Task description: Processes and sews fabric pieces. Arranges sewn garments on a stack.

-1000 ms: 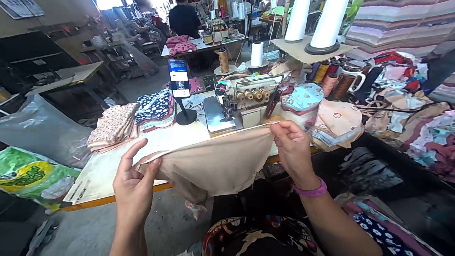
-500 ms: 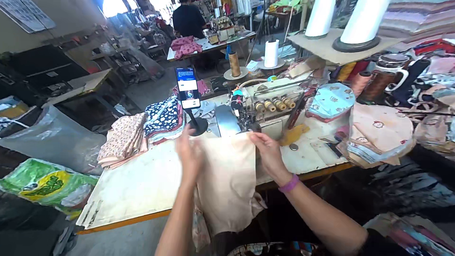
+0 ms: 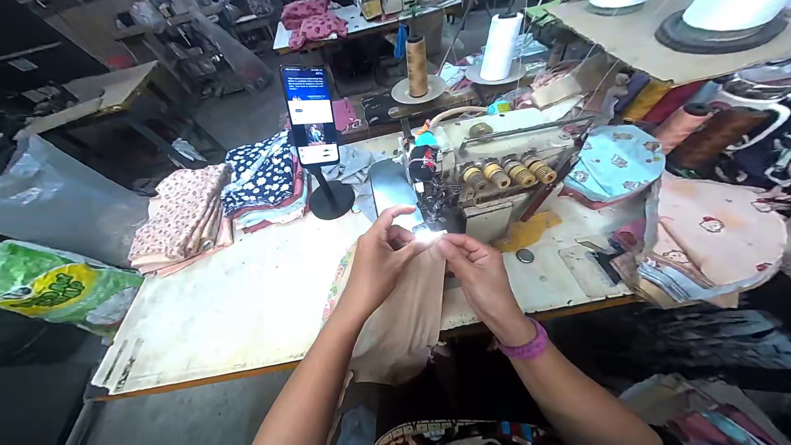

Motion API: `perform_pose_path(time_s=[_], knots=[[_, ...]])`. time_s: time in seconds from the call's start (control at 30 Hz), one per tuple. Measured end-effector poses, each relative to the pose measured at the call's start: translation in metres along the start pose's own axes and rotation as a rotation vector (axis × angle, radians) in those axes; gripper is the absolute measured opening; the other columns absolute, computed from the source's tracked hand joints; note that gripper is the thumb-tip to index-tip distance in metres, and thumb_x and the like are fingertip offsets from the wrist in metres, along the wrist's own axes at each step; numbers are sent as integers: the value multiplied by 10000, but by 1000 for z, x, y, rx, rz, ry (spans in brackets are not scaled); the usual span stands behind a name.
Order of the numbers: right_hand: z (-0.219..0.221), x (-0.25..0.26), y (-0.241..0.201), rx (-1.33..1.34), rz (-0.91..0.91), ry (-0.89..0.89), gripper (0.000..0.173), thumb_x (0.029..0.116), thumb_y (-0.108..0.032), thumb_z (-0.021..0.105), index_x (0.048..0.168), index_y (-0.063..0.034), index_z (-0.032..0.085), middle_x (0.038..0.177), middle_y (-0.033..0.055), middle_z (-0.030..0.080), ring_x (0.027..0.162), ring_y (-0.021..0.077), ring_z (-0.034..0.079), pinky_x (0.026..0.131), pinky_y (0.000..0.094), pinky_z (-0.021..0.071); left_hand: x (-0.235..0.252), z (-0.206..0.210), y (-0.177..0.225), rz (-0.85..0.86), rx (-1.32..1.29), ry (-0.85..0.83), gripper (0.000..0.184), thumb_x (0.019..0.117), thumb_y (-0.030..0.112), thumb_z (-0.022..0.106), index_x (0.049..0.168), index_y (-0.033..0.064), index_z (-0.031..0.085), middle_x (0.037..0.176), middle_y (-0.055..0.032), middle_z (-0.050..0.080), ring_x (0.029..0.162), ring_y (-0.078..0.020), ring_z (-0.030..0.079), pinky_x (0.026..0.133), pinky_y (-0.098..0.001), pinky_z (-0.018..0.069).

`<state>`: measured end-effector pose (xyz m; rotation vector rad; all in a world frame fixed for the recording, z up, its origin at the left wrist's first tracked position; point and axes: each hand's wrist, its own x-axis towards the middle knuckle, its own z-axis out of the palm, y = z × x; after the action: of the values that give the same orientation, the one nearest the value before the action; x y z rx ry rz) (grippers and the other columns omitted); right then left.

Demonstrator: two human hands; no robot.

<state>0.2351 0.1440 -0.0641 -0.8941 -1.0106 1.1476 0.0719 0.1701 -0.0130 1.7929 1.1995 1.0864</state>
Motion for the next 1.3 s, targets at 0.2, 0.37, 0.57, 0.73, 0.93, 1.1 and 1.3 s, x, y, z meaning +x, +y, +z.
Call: perform_pose_path(time_s=[0.2, 0.37, 0.57, 0.73, 0.93, 1.1, 1.3], knots=[[0, -1, -1, 41, -36, 59, 92, 960, -17, 649, 1012, 9, 720, 865, -4, 753, 786, 43, 713, 771, 223, 604, -5, 1, 7, 3, -25, -65, 493, 942, 108, 717, 1395, 52, 529, 854, 57, 710, 671, 38, 599, 655, -132, 497], [0, -3, -4, 36, -99, 36, 80, 924, 0, 680, 976, -7, 740, 843, -23, 755, 769, 21, 708, 751, 195, 598, -9, 6, 12, 2, -81, -16, 505, 909, 83, 747, 1364, 52, 531, 832, 54, 683, 665, 14, 603, 631, -140, 506], [-2, -1, 2, 25, -131, 10, 61, 1000, -45, 595, 1035, -44, 645, 818, -44, 729, 711, 15, 683, 682, 196, 582, -11, 15, 14, 88, 94, 42, 458, 934, 97, 716, 1353, 44, 539, 879, 24, 689, 688, -3, 622, 661, -168, 534], [-19, -13, 6, -418, 4, -254, 685, 1053, -313, 517, 1591, 28, 265, 929, 50, 691, 717, 12, 602, 683, 216, 533, 6, 30, -18, 98, 345, 75, 431, 922, 92, 715, 1322, 12, 575, 898, -72, 709, 837, -209, 688, 813, -434, 560], [-25, -4, -8, -463, 158, -339, 688, 992, -146, 569, 1584, 36, 269, 695, -73, 607, 559, -40, 491, 559, 137, 443, 12, 31, -20, 84, 349, 81, 478, 948, 27, 646, 1397, 5, 483, 1036, -94, 680, 867, -181, 668, 782, -344, 564], [-20, -1, -3, -348, 113, -130, 652, 984, -80, 588, 1556, 29, 297, 830, -18, 707, 677, -30, 623, 675, 154, 533, 31, 34, -19, 91, 315, 82, 468, 933, -11, 667, 1333, -48, 428, 1059, -167, 635, 842, -237, 658, 736, -389, 565], [-33, -38, 6, -263, 288, -203, 480, 1009, -121, 604, 1440, 6, 435, 899, 31, 726, 763, 37, 684, 745, 228, 574, -33, 7, -33, 143, 468, 313, 660, 923, 206, 756, 1418, -79, 426, 1182, -226, 643, 1012, -359, 641, 859, -563, 501]])
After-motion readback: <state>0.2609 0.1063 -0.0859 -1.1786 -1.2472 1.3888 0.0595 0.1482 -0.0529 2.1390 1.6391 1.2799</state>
